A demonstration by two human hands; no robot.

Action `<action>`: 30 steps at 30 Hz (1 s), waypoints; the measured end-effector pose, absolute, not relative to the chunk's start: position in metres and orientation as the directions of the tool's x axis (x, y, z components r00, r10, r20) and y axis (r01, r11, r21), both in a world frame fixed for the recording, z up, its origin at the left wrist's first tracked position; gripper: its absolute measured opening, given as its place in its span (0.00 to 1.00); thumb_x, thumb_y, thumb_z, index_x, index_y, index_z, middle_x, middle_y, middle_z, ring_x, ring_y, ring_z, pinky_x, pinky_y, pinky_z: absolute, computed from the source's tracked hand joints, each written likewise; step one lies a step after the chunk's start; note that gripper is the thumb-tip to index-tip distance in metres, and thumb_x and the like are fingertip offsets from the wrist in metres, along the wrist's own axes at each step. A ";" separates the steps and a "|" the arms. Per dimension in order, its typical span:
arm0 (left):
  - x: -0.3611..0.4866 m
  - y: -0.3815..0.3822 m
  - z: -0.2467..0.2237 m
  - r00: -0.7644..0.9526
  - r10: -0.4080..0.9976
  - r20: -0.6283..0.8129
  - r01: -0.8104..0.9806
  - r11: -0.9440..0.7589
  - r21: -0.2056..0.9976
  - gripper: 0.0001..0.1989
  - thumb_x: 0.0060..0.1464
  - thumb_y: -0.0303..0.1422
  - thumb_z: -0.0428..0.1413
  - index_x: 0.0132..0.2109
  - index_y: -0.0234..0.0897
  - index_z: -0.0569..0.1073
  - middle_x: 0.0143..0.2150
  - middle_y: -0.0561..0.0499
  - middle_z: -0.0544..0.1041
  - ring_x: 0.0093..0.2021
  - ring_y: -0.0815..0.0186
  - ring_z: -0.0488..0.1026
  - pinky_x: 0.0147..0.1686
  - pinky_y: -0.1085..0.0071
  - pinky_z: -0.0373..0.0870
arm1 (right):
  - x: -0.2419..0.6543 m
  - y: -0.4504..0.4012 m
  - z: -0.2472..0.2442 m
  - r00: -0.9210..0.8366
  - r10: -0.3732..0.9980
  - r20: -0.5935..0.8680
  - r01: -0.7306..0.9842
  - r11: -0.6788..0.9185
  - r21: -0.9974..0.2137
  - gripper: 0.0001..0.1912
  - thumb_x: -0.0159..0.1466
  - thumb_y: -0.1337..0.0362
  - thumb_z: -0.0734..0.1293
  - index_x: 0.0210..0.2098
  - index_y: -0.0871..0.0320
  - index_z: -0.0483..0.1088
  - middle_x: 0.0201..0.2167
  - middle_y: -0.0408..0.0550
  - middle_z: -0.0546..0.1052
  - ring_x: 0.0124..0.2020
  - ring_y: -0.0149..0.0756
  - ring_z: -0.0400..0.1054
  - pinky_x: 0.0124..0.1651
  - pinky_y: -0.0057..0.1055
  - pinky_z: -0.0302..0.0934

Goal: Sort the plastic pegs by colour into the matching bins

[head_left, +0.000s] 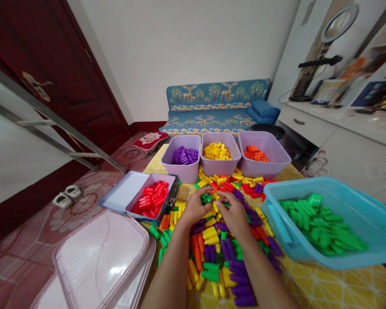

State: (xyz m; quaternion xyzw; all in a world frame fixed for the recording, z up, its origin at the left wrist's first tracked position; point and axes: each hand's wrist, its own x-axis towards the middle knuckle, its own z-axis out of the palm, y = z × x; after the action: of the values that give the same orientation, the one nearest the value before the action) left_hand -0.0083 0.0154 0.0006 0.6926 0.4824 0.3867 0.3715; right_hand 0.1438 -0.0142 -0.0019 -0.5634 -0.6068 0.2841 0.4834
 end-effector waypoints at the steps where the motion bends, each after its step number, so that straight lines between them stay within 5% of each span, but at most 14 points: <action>1: -0.009 0.015 0.001 0.253 0.948 0.194 0.323 -0.271 0.907 0.28 0.43 0.22 0.55 0.55 0.36 0.70 0.45 0.48 0.77 0.42 0.65 0.73 0.46 0.69 0.69 | 0.144 -0.014 -0.002 0.092 0.959 0.269 0.406 0.211 -0.889 0.17 0.57 0.65 0.62 0.45 0.60 0.72 0.44 0.53 0.75 0.39 0.39 0.71 0.39 0.35 0.68; 7: -0.011 0.012 0.012 0.246 0.945 0.216 0.117 -0.250 0.961 0.25 0.51 0.29 0.57 0.57 0.36 0.67 0.50 0.45 0.76 0.48 0.62 0.73 0.51 0.66 0.68 | 0.140 -0.017 0.001 0.031 0.961 0.275 0.360 0.246 -0.900 0.22 0.56 0.65 0.64 0.51 0.57 0.69 0.51 0.52 0.72 0.39 0.38 0.71 0.34 0.33 0.68; 11: -0.010 0.006 0.027 0.276 0.938 0.208 0.162 -0.259 0.952 0.25 0.56 0.39 0.55 0.60 0.38 0.66 0.57 0.45 0.72 0.56 0.58 0.69 0.58 0.60 0.63 | 0.137 -0.020 0.007 0.038 0.915 0.401 0.408 0.352 -0.842 0.23 0.57 0.68 0.63 0.53 0.56 0.68 0.50 0.52 0.73 0.47 0.41 0.68 0.48 0.39 0.65; 15: -0.008 0.001 0.039 0.334 0.922 0.197 0.289 -0.299 0.909 0.25 0.60 0.43 0.50 0.60 0.39 0.66 0.61 0.45 0.68 0.61 0.58 0.64 0.62 0.60 0.57 | 0.137 -0.023 0.015 0.023 0.883 0.469 0.476 0.403 -0.782 0.19 0.57 0.70 0.61 0.47 0.57 0.71 0.44 0.51 0.75 0.42 0.40 0.69 0.48 0.39 0.64; 22: -0.010 0.001 0.034 0.374 0.916 0.148 0.403 -0.305 0.863 0.23 0.60 0.43 0.48 0.58 0.38 0.69 0.58 0.46 0.71 0.59 0.59 0.67 0.60 0.61 0.61 | 0.165 -0.018 0.023 -0.032 0.942 0.335 0.534 0.299 -0.791 0.04 0.55 0.65 0.67 0.32 0.56 0.71 0.33 0.47 0.75 0.35 0.39 0.70 0.39 0.37 0.65; 26: -0.013 0.005 0.023 0.349 0.925 0.152 0.436 -0.303 0.847 0.22 0.57 0.40 0.53 0.56 0.35 0.70 0.54 0.43 0.75 0.53 0.59 0.73 0.54 0.62 0.67 | 0.183 -0.019 0.035 0.246 0.928 0.280 0.254 0.217 -0.942 0.13 0.55 0.59 0.69 0.38 0.58 0.70 0.33 0.48 0.77 0.34 0.38 0.72 0.37 0.36 0.67; 30: -0.014 0.007 0.019 0.343 0.923 0.175 0.504 -0.338 0.795 0.23 0.50 0.37 0.60 0.54 0.35 0.73 0.49 0.43 0.78 0.47 0.58 0.75 0.49 0.63 0.71 | 0.189 -0.026 0.056 0.541 0.805 0.244 -0.105 0.353 -0.930 0.16 0.54 0.59 0.72 0.40 0.59 0.70 0.33 0.45 0.76 0.31 0.32 0.72 0.38 0.33 0.67</action>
State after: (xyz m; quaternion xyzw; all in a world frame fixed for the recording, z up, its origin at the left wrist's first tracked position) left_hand -0.0142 0.0073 0.0187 0.7519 0.4743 0.3217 0.3258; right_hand 0.1886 -0.0256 0.0556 -0.4778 -0.3659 0.3090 0.7365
